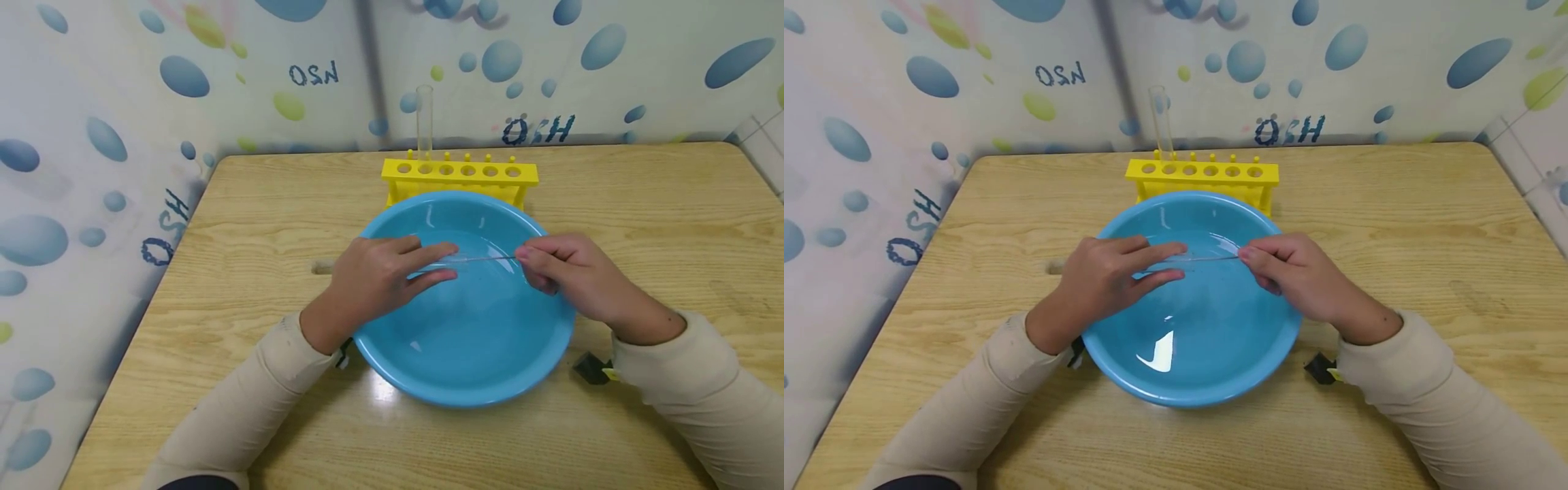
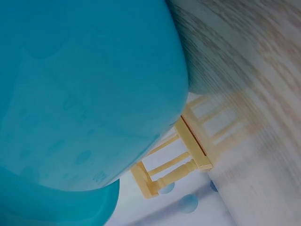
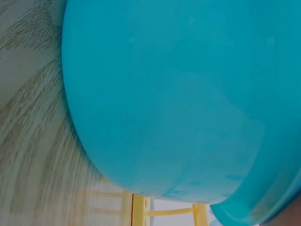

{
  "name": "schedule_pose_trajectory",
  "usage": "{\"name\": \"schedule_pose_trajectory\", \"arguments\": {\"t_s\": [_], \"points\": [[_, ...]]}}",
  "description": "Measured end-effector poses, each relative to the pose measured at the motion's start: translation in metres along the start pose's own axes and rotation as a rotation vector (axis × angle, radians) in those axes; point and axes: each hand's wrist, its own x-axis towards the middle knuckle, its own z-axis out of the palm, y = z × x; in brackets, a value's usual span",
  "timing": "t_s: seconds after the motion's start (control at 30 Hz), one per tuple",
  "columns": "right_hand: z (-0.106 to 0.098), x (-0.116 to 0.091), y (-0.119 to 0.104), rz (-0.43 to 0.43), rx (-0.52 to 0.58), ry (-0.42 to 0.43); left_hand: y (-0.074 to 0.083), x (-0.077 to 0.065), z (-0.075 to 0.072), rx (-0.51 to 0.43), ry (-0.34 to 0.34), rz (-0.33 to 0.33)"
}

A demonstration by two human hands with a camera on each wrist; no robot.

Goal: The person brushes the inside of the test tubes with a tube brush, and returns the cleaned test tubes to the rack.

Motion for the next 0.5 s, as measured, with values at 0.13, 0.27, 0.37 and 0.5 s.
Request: {"name": "schedule_pose_trajectory", "arguments": {"t_s": [0.13,0.27,0.37,0.5], "points": [[-0.0009,0.0003,0.0011,-0.007,0.03,0.049,-0.0019,-0.001,0.0009,0.007,0.01,-0.018],[-0.0016,0.0007,0.0028,-0.012,0.07,0.077,-0.0029,-0.0019,0.0015,0.017,0.022,-0.027],[-0.0012,-0.0001,0.0044,-0.003,0.067,0.109,-0.0028,-0.0022,0.0018,0.019,0.026,-0.026],[0.0009,-0.0026,0.0065,-0.023,0.088,0.166,-0.0023,-0.0021,0.0014,0.009,0.023,-0.027]]}}
